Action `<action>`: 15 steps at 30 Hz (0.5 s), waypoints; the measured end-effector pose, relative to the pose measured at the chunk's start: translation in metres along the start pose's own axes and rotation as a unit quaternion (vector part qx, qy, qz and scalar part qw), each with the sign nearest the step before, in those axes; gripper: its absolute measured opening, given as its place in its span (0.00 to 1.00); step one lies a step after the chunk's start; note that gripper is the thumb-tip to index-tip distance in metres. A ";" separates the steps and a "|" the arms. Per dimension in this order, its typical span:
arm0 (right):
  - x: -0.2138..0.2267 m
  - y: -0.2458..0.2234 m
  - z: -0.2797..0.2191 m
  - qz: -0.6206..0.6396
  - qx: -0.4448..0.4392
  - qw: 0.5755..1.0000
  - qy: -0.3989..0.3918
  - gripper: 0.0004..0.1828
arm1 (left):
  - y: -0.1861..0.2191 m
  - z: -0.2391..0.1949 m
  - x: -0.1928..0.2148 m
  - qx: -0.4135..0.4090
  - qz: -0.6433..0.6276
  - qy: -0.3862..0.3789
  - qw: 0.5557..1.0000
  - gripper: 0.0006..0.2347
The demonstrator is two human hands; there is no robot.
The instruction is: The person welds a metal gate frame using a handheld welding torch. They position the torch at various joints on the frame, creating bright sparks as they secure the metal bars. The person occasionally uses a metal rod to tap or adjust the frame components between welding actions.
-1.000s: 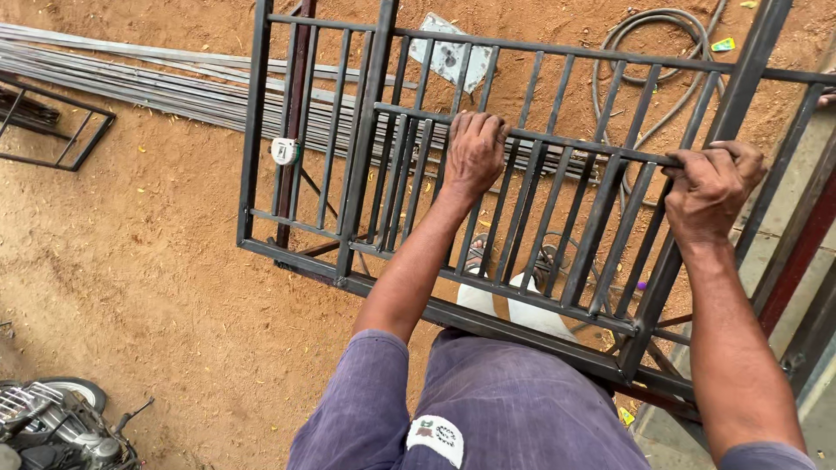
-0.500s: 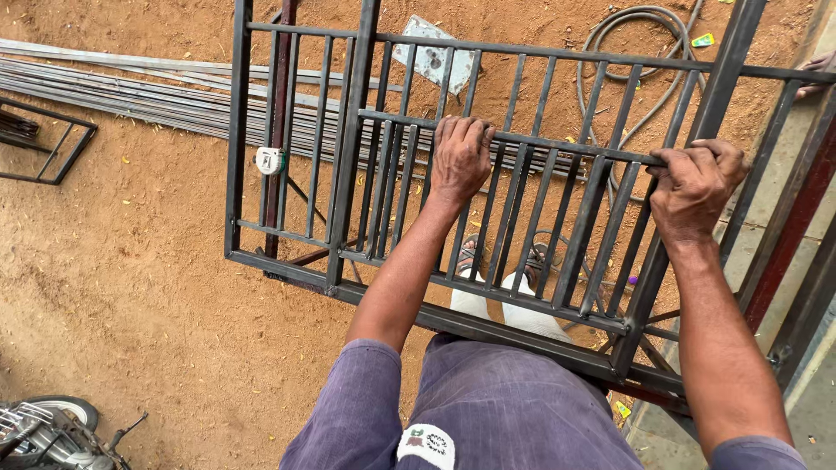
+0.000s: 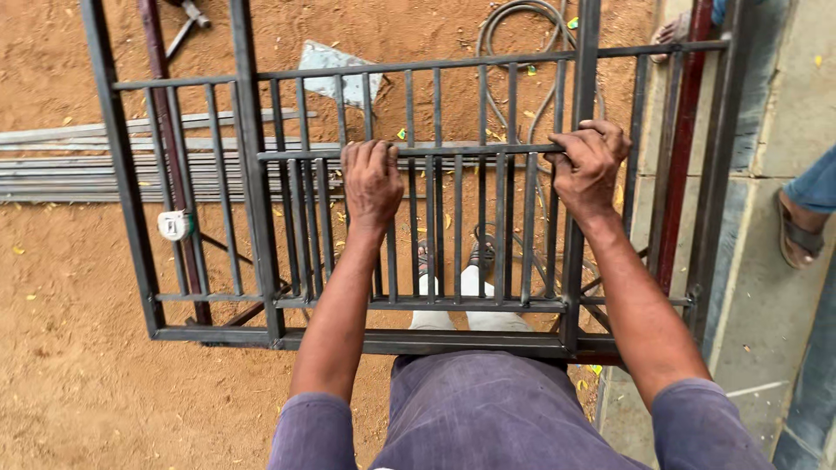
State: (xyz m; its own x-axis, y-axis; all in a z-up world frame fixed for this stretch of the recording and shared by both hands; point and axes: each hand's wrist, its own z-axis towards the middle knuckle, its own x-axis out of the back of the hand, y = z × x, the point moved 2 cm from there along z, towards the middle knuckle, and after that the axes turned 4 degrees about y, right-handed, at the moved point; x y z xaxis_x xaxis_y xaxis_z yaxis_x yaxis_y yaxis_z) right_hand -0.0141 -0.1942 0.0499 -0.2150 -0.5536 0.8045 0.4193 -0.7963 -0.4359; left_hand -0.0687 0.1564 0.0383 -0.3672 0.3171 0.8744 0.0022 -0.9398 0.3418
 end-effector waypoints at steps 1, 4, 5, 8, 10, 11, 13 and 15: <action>0.000 -0.001 0.000 -0.004 -0.003 1.000 -0.005 0.11 | 0.002 -0.001 0.002 0.001 -0.003 0.000 1.000 0.09; -0.001 0.000 0.000 0.016 -0.012 1.000 0.006 0.11 | 0.006 0.002 0.008 0.005 -0.007 -0.001 1.000 0.09; -0.002 0.002 0.000 0.012 -0.009 1.000 0.010 0.10 | 0.007 0.003 0.009 0.007 -0.008 -0.005 1.000 0.09; -0.009 0.008 -0.003 0.005 -0.006 1.000 0.015 0.08 | 0.006 0.002 0.009 0.002 0.005 -0.007 1.000 0.08; -0.012 0.012 -0.005 0.003 -0.007 1.000 0.014 0.06 | 0.005 0.002 0.008 -0.002 0.008 -0.007 1.000 0.08; -0.014 0.014 -0.006 0.000 -0.006 1.000 0.015 0.06 | 0.004 0.002 0.008 -0.002 0.004 -0.009 1.000 0.09; -0.015 0.016 -0.007 -0.006 -0.003 1.000 0.016 0.06 | 0.006 0.001 0.008 0.001 -0.004 -0.011 1.000 0.09; -0.015 0.016 -0.006 -0.007 0.002 1.000 0.020 0.05 | 0.007 0.001 0.010 0.004 -0.008 -0.012 1.000 0.08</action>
State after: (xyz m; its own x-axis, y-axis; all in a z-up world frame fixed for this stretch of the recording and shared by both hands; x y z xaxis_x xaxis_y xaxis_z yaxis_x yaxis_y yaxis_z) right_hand -0.0099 -0.1998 0.0285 -0.2564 -0.5528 0.7929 0.4202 -0.8025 -0.4236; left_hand -0.0720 0.1536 0.0498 -0.3456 0.3358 0.8763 0.0035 -0.9333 0.3590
